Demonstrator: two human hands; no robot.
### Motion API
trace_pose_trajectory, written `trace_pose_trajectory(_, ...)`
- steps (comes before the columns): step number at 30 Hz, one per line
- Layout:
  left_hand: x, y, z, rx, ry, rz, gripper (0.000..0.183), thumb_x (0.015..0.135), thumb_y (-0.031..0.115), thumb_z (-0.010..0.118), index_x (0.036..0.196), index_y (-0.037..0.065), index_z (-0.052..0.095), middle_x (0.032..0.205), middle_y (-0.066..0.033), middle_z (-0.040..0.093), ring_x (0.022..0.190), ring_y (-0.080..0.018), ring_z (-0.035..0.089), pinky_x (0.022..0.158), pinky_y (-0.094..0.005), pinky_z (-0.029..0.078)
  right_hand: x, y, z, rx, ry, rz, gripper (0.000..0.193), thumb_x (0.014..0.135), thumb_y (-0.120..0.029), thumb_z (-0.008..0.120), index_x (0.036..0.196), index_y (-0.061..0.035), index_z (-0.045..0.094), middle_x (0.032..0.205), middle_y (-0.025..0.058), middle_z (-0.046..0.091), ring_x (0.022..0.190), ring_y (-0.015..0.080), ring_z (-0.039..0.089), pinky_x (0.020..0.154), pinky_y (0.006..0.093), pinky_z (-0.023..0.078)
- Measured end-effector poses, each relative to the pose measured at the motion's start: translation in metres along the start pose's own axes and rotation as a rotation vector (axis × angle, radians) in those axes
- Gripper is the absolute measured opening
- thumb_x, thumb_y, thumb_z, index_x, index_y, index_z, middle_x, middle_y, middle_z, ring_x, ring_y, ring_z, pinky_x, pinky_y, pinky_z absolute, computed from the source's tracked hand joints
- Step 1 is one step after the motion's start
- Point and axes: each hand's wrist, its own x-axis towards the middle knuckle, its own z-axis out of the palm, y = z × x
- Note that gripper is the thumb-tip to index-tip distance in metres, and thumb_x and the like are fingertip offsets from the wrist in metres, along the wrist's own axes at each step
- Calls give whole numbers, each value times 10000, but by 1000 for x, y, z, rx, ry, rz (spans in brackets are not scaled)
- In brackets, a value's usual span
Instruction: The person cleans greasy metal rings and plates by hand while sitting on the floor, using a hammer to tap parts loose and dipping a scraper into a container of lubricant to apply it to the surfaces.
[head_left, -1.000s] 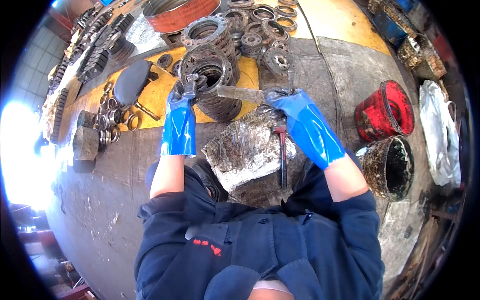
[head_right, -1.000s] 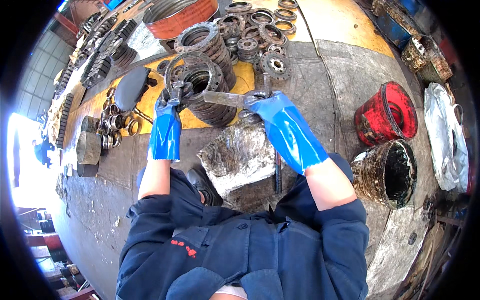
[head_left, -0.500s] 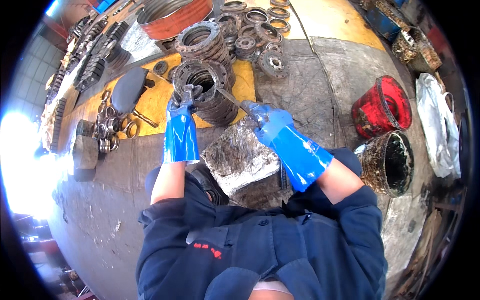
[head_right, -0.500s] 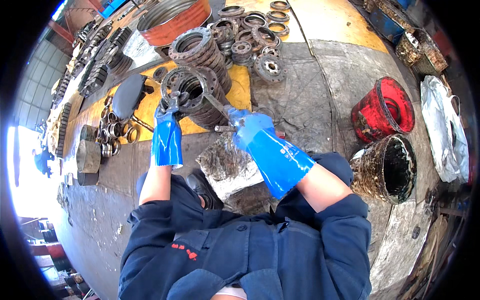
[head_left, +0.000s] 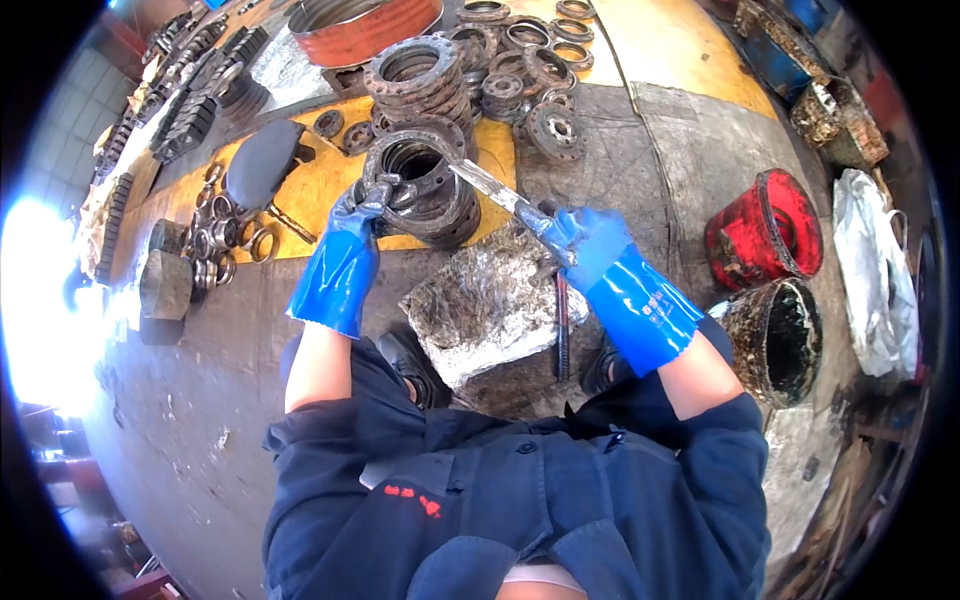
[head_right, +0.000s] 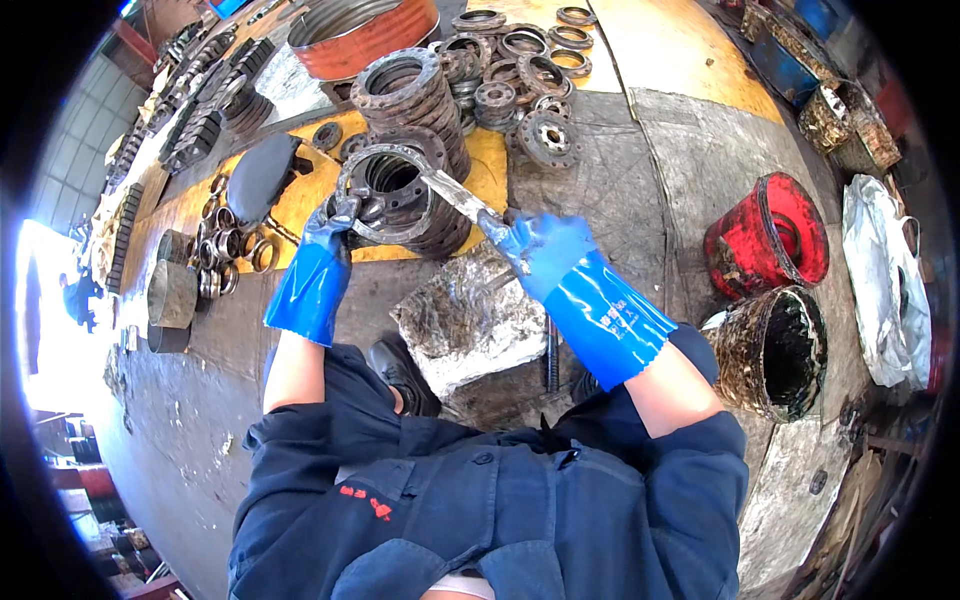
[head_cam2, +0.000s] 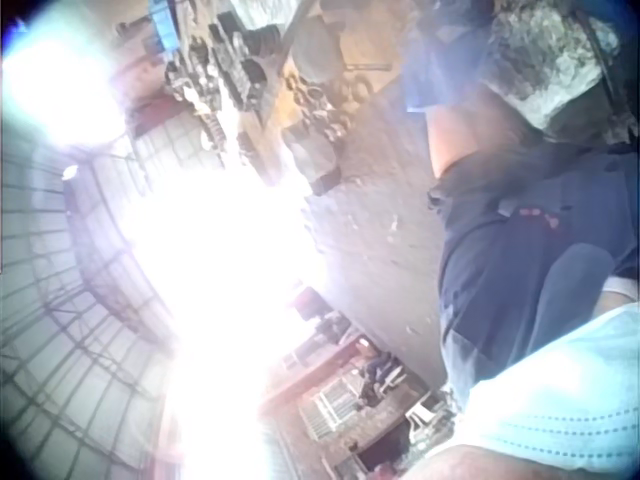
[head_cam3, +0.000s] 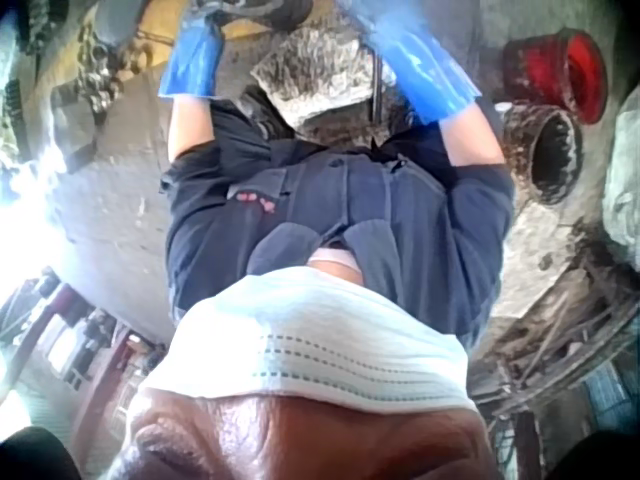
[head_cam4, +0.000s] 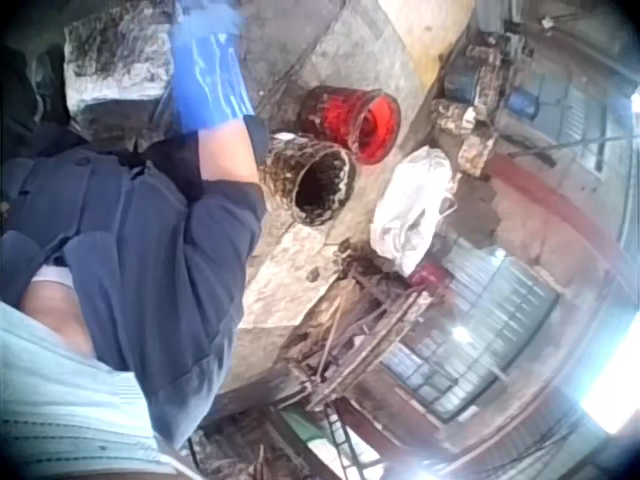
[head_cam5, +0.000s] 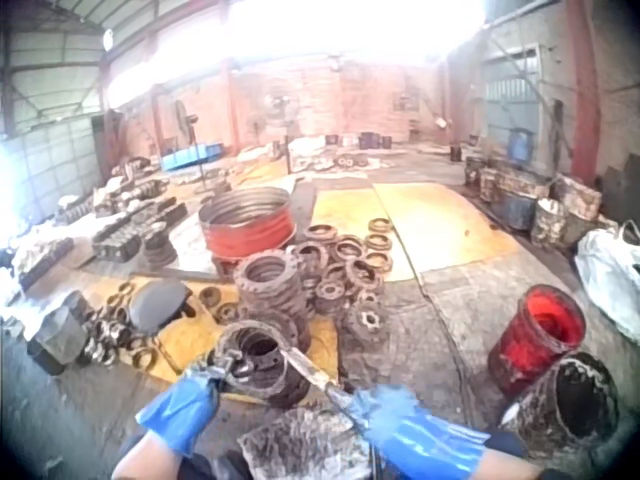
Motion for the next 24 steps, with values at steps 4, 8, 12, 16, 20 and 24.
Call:
trace_pose_trajectory(4, -13, 16, -4, 138, -85, 61, 288, 1011, 188, 600, 1224, 5, 665, 1122, -69, 717, 995, -132, 672, 910, -268, 513, -14, 3, 3, -74, 157, -111, 532, 945, -181, 544, 1464, -270, 467, 1002, 81, 666, 794, 261, 689, 595, 429, 532)
trace_pose_trajectory(8, -15, 21, -7, -35, -93, -77, 282, 1009, 154, 585, 1216, -24, 654, 1135, -98, 714, 1017, -145, 678, 940, -278, 521, -21, -3, 2, -170, 184, -94, 547, 927, -176, 569, 1455, -286, 474, 994, 57, 662, 780, 254, 685, 589, 430, 528)
trace_pose_trajectory(12, -11, 8, -19, -187, -138, -174, 302, 981, 104, 596, 1238, -52, 628, 1158, -122, 705, 1039, -191, 685, 962, -303, 529, -28, 1, 7, -132, 208, -91, 552, 934, -153, 544, 1461, -294, 461, 1068, 57, 659, 828, 251, 691, 616, 454, 540)
trace_pose_trajectory(16, -6, 3, -18, -210, -113, -228, 324, 982, 134, 611, 1249, -49, 599, 1163, -148, 685, 990, -247, 695, 839, -379, 601, -29, 13, 11, -222, 291, -127, 528, 882, -306, 659, 1400, -277, 565, 813, 41, 669, 686, 222, 685, 518, 398, 523)
trace_pose_trajectory(20, -4, 5, -31, -216, -155, -306, 353, 962, 132, 635, 1265, -41, 584, 1126, -130, 696, 941, -239, 702, 777, -391, 613, -33, 13, 0, -232, 380, -198, 546, 863, -158, 624, 1391, -287, 575, 823, 43, 675, 658, 214, 685, 513, 390, 533)
trace_pose_trajectory(24, 1, 8, -44, -210, -233, -406, 379, 940, 124, 651, 1274, -38, 572, 1109, -136, 700, 917, -241, 703, 738, -399, 614, -44, 12, -8, -246, 359, -248, 562, 858, -118, 603, 1392, -293, 576, 878, 39, 691, 629, 215, 680, 508, 384, 530)
